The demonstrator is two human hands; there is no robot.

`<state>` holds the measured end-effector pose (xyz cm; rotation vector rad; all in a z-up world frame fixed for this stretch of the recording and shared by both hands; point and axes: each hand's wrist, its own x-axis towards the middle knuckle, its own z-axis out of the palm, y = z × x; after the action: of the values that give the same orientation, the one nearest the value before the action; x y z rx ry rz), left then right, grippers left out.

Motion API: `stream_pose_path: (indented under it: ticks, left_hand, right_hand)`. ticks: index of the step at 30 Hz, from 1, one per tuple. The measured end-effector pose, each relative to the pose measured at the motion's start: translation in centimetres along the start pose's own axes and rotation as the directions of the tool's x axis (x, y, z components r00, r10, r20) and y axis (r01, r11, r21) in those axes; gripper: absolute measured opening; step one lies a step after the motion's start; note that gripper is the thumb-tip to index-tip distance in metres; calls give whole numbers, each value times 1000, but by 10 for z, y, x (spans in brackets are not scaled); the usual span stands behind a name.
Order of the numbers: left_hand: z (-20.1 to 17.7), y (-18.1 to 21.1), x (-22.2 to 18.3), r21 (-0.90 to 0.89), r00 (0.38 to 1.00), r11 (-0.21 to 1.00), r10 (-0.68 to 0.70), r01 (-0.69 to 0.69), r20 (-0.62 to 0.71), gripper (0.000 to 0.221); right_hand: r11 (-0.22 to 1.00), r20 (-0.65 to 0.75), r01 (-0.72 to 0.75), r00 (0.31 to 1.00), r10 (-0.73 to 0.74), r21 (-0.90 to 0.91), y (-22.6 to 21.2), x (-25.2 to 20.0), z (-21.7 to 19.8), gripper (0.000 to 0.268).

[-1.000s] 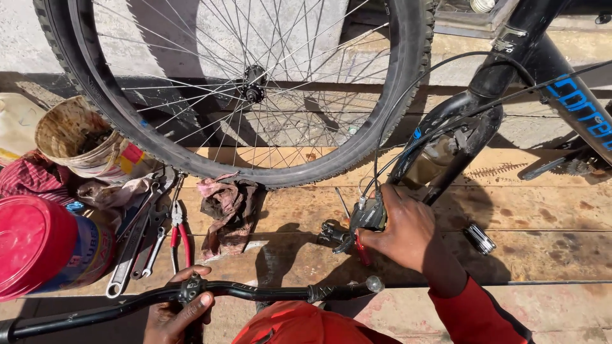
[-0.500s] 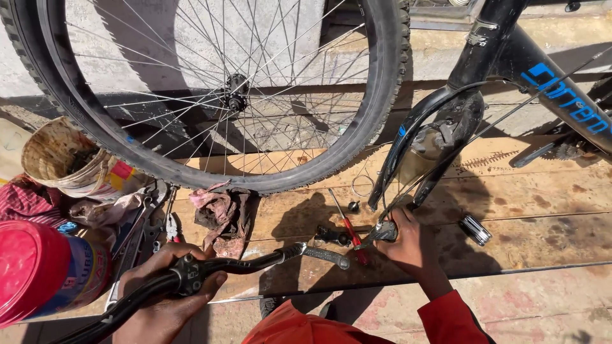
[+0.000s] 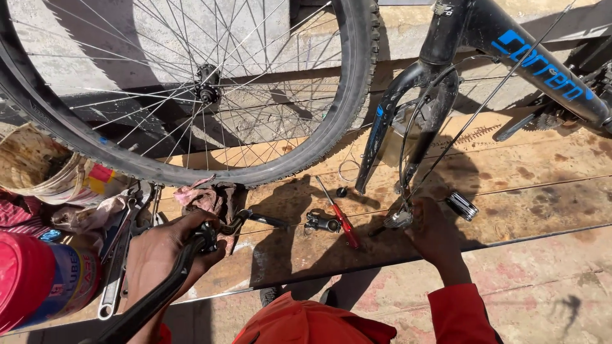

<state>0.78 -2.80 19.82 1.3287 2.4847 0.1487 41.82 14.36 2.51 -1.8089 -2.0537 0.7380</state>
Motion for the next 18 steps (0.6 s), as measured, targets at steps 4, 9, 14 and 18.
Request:
stream_pose_path:
  ticks: [4,9,14,18]
  left_hand:
    - [-4,9,0,-24,992,992,-124,125,35,24]
    - [20,-25,19,-480,995,873,-96,89,10,21]
    - [42,-75,56,-646,986,745,-118,169,121,19]
    - [71,-108,91,-791,934,497,-201,358,296,27]
  right_hand:
    - [987,-356,105,933,-55,123,-18,-30,19,15]
    - [944,-550,140,834,50,299,-27,-38,50,13]
    - [952,-839,-42,461,289,304,55,18,37,14]
    - [967,-609,-245,778,156,-65,76,40,0,52]
